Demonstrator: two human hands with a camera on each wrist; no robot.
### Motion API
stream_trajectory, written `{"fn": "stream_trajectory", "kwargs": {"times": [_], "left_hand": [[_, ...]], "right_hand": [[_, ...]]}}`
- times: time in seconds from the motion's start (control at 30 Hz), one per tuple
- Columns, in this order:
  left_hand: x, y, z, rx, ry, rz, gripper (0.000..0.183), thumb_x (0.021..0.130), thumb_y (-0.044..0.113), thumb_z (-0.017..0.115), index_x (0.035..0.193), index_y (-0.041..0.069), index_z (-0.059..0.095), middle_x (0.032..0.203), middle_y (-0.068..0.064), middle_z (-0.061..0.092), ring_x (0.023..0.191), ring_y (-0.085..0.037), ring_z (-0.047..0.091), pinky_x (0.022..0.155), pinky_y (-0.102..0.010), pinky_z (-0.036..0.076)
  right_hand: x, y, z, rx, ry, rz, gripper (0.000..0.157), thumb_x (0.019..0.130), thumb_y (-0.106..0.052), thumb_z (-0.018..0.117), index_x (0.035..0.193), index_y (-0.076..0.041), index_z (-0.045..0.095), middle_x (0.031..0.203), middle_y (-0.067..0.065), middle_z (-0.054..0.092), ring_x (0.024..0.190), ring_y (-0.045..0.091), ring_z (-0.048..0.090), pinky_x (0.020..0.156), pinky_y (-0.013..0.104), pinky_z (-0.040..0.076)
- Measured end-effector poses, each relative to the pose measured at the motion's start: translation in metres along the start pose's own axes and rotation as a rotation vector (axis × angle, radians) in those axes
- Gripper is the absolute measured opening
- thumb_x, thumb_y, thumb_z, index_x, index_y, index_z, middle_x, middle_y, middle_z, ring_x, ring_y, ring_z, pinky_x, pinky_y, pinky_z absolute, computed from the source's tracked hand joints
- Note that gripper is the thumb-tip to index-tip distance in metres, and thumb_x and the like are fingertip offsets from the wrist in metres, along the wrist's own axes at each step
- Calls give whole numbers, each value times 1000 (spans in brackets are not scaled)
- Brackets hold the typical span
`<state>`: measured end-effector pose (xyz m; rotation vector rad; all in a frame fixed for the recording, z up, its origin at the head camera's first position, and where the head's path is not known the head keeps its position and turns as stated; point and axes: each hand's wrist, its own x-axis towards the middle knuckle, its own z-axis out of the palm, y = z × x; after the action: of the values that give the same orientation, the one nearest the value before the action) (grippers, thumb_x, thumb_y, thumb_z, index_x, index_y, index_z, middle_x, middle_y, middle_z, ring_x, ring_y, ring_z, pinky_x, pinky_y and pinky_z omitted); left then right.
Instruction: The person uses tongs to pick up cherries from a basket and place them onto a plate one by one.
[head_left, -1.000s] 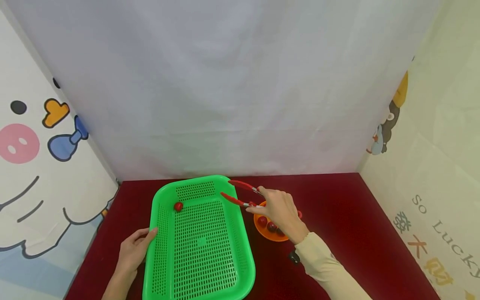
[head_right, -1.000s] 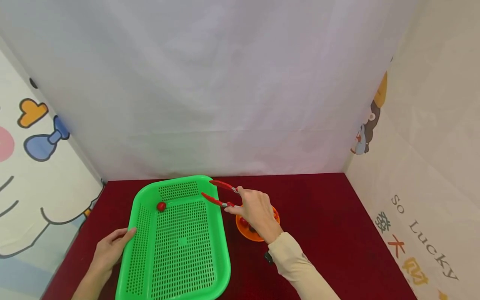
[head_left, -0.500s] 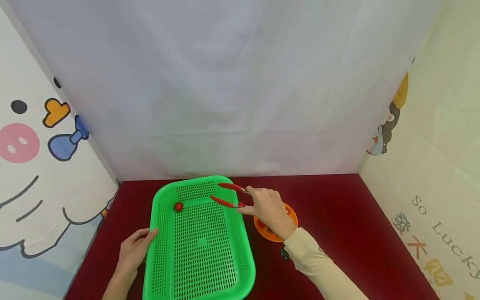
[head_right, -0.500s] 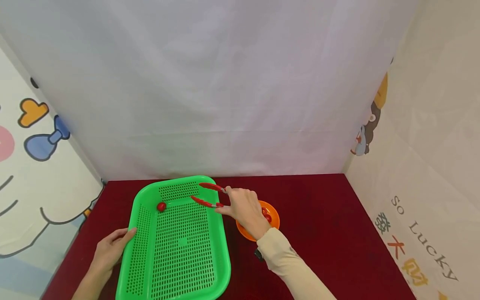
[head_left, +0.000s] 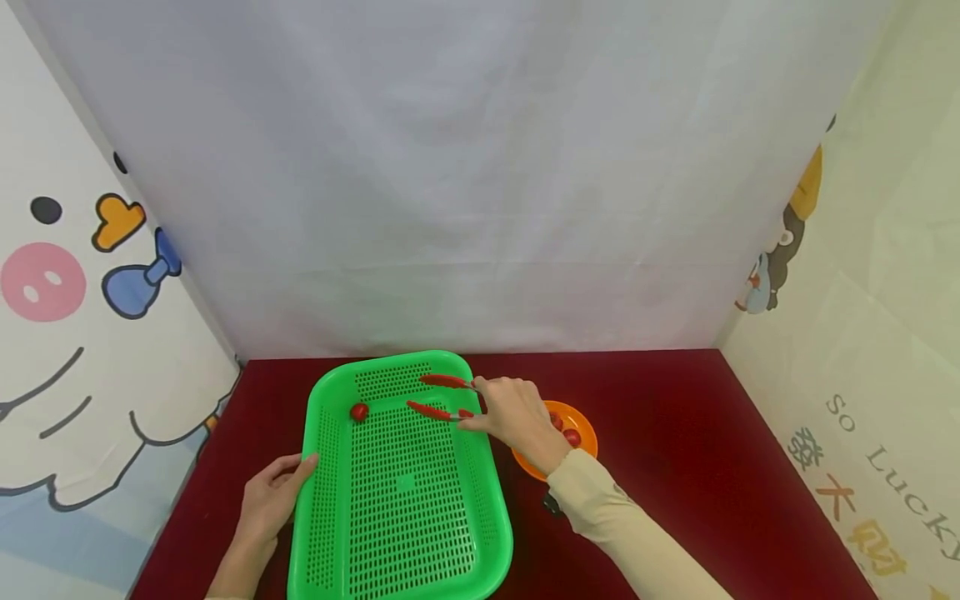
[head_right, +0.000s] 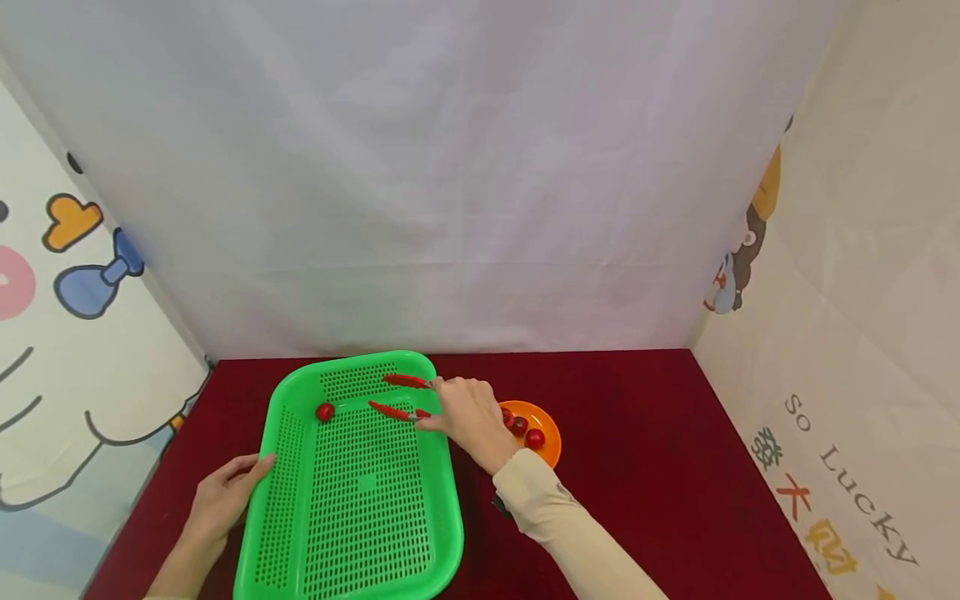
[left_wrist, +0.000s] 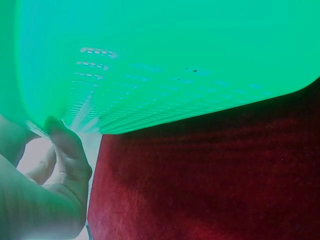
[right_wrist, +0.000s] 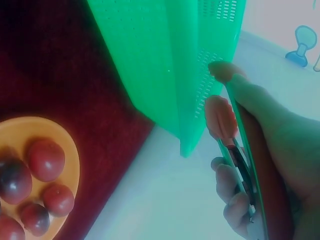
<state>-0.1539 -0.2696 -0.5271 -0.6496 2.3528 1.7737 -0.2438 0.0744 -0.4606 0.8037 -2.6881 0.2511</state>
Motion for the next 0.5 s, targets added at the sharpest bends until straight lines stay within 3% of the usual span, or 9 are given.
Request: {"fn": "stream_trajectory", "kwargs": {"times": [0.17,0.4,0.5], "left_hand": [[0,0,1,-6,3,4,69,100,51,64,144,0,50,83,9,68,58,-9,48,56,-30,43],[-1,0,1,1,6,5,71,100,52,64,144,0,50,85,9,69,60,-10,49,57,-30,43],[-1,0,0,-1,10,6,70,99,52,65,144,0,51,85,9,68,59,-10,47,56,-31,43]], "right_hand": [[3,-4,2,16,-37,-10,53,77,-59,84,94,-11,69,52,-10,22,46,6,14,44,21,12],[8,-9,6,86,-80,-31,42,86,-45,84,86,-9,62,56,-8,25,48,5,17,45,20,13],[11,-11,7,131,-95,-39,40,86,-40,85,91,-6,65,56,-8,31,48,5,21,45,19,16]]}}
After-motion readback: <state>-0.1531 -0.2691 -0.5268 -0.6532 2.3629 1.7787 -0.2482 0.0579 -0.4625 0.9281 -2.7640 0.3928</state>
